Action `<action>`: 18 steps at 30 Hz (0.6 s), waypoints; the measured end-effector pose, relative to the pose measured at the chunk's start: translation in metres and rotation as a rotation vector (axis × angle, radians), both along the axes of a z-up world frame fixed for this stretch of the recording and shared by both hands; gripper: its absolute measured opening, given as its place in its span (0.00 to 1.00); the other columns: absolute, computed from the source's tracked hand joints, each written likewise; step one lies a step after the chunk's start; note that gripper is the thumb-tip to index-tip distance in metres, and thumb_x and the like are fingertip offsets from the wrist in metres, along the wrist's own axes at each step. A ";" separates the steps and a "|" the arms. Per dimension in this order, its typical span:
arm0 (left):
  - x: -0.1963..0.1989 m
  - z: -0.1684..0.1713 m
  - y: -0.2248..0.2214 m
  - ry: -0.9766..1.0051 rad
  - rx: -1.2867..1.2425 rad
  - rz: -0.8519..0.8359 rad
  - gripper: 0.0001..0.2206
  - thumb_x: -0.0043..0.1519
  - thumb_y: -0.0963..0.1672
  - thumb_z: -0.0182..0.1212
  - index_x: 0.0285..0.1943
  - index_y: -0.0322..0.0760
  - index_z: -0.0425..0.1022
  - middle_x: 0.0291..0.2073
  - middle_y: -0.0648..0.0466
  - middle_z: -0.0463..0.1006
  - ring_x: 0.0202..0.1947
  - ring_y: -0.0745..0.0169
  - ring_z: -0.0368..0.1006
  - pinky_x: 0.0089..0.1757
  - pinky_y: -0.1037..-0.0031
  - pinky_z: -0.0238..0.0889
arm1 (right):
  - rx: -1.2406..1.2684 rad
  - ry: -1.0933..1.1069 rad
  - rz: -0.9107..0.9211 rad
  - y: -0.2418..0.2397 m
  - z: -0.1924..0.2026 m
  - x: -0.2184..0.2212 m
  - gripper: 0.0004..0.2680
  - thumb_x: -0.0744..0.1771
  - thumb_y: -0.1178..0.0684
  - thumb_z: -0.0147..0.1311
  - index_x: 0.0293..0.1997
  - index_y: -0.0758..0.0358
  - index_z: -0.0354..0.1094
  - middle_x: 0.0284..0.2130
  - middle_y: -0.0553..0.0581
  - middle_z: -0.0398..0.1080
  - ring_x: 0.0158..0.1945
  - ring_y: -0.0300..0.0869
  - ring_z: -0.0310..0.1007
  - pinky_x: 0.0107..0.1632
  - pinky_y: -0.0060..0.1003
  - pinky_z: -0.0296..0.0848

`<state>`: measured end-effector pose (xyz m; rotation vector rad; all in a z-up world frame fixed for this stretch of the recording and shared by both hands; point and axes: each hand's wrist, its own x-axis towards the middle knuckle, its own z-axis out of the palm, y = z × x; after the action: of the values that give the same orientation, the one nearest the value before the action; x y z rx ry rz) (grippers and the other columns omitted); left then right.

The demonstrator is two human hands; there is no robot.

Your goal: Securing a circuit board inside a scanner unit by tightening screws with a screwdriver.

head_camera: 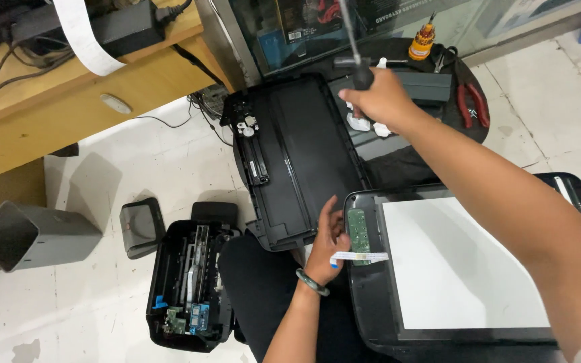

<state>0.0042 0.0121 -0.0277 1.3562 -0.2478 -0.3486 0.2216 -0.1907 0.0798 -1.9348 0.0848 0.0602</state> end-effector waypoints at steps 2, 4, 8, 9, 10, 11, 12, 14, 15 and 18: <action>-0.003 0.000 0.002 0.021 0.001 -0.060 0.47 0.58 0.57 0.60 0.80 0.38 0.35 0.66 0.32 0.59 0.61 0.36 0.65 0.56 0.53 0.62 | -0.165 -0.076 -0.044 0.010 -0.024 0.035 0.04 0.64 0.56 0.59 0.32 0.64 0.70 0.19 0.52 0.72 0.21 0.41 0.72 0.31 0.33 0.71; 0.001 0.007 0.002 0.027 -0.003 -0.113 0.53 0.52 0.55 0.67 0.80 0.41 0.30 0.70 0.30 0.54 0.66 0.29 0.61 0.59 0.45 0.58 | -0.333 -0.169 -0.083 0.017 -0.047 0.073 0.04 0.62 0.55 0.58 0.30 0.64 0.73 0.19 0.51 0.74 0.21 0.43 0.74 0.33 0.34 0.74; 0.002 0.028 0.008 0.134 -0.059 -0.152 0.64 0.39 0.55 0.76 0.80 0.43 0.28 0.72 0.26 0.48 0.69 0.23 0.54 0.62 0.40 0.52 | -0.638 -0.088 -0.205 0.023 -0.100 0.122 0.09 0.60 0.59 0.56 0.41 0.62 0.78 0.36 0.70 0.75 0.37 0.63 0.76 0.43 0.51 0.75; 0.002 0.031 0.009 0.143 -0.130 -0.184 0.66 0.40 0.57 0.76 0.80 0.42 0.26 0.72 0.26 0.48 0.70 0.23 0.52 0.62 0.40 0.51 | -0.706 0.022 -0.268 0.023 -0.112 0.132 0.10 0.61 0.60 0.57 0.44 0.60 0.79 0.41 0.72 0.74 0.40 0.63 0.76 0.44 0.51 0.77; 0.003 0.029 0.012 0.146 -0.131 -0.175 0.66 0.40 0.57 0.76 0.80 0.42 0.26 0.72 0.26 0.48 0.70 0.23 0.52 0.62 0.40 0.51 | -0.707 0.023 -0.259 0.021 -0.123 0.138 0.10 0.61 0.60 0.57 0.44 0.60 0.79 0.41 0.72 0.74 0.40 0.63 0.76 0.44 0.51 0.77; 0.001 0.027 0.013 0.181 -0.203 -0.188 0.65 0.39 0.51 0.76 0.81 0.43 0.26 0.71 0.30 0.51 0.67 0.29 0.56 0.61 0.45 0.55 | -0.726 0.072 -0.296 0.019 -0.135 0.142 0.09 0.61 0.59 0.58 0.43 0.64 0.78 0.39 0.70 0.75 0.39 0.62 0.77 0.43 0.50 0.77; 0.000 0.025 0.014 0.215 -0.275 -0.201 0.64 0.38 0.44 0.76 0.81 0.44 0.26 0.71 0.34 0.54 0.65 0.35 0.60 0.60 0.50 0.60 | -0.746 0.121 -0.333 0.016 -0.148 0.146 0.09 0.61 0.58 0.60 0.42 0.68 0.77 0.38 0.68 0.76 0.39 0.61 0.78 0.42 0.50 0.78; 0.001 0.024 0.013 0.236 -0.294 -0.197 0.65 0.39 0.43 0.76 0.81 0.44 0.24 0.71 0.31 0.54 0.67 0.34 0.58 0.62 0.49 0.56 | -0.812 0.087 -0.302 0.017 -0.153 0.146 0.08 0.61 0.60 0.58 0.41 0.66 0.77 0.38 0.67 0.77 0.39 0.61 0.78 0.42 0.51 0.78; 0.000 0.023 0.012 0.250 -0.308 -0.199 0.65 0.40 0.42 0.75 0.80 0.44 0.21 0.71 0.29 0.54 0.68 0.33 0.57 0.64 0.48 0.52 | -0.874 0.047 -0.276 0.015 -0.156 0.144 0.08 0.61 0.62 0.56 0.41 0.65 0.78 0.38 0.66 0.77 0.39 0.61 0.77 0.42 0.53 0.77; 0.001 0.029 0.008 0.268 -0.315 -0.197 0.63 0.42 0.39 0.72 0.81 0.43 0.21 0.68 0.33 0.59 0.65 0.39 0.60 0.65 0.52 0.54 | -0.878 0.106 -0.280 0.019 -0.161 0.145 0.07 0.61 0.62 0.58 0.39 0.61 0.78 0.35 0.65 0.76 0.36 0.61 0.77 0.38 0.54 0.78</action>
<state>0.0056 0.0197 0.0013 0.9649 -0.2030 -0.6237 0.3662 -0.1716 -0.0810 -2.7709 0.5234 -0.0757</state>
